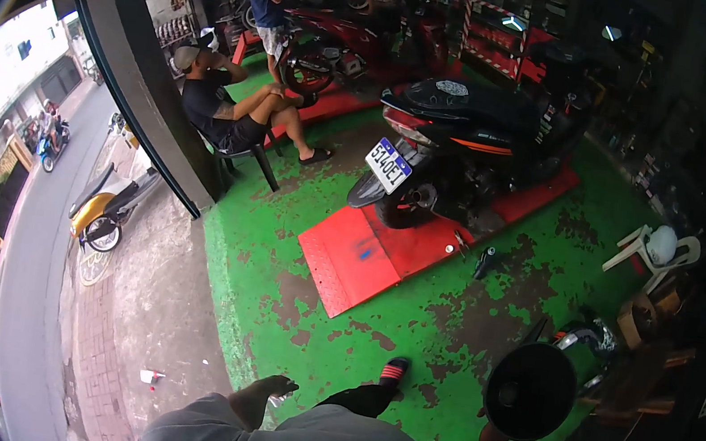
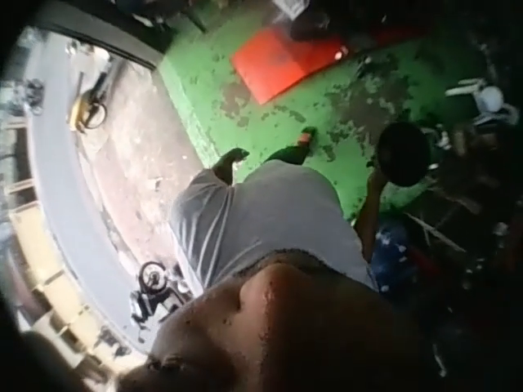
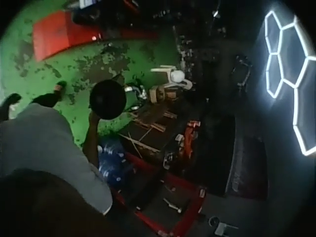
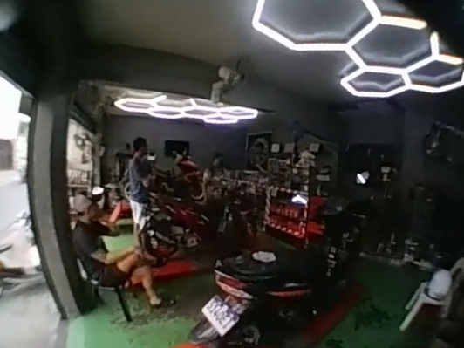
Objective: Changing the motorcycle engine oil, including opening the fill cap and pouring new oil through a funnel.
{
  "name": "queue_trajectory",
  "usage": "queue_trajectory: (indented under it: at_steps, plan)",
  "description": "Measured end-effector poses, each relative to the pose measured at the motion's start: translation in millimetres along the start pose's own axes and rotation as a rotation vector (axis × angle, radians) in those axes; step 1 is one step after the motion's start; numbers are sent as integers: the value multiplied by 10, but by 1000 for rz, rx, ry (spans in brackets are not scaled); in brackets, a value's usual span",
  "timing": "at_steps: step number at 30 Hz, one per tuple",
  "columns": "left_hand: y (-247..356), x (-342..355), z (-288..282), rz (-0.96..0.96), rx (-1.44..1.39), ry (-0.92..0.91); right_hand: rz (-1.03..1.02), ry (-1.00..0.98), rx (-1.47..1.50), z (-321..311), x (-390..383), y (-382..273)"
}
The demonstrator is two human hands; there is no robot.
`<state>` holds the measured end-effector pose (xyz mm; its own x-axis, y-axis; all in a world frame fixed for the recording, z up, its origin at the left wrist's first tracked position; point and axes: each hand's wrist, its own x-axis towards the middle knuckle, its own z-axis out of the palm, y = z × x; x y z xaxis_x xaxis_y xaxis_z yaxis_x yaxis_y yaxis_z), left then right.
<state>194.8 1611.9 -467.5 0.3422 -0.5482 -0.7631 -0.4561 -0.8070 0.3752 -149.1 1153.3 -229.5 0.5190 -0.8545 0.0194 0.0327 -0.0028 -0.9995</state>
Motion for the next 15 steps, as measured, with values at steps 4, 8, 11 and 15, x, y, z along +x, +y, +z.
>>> queue_trajectory:
  at_steps: [4,8,11,15]
  plan:
    - [817,854,-564,-156,-226,-32,-8,-39,88,88,1049,-380]
    - [2010,1488,-1465,91,-145,321,-16,-54,127,4,2041,-392]
    - [2920,1813,-2200,67,-249,342,-1,-141,124,-130,2763,-381]
    - [3803,2082,-2409,176,-425,775,106,-260,9,-516,3851,-118]
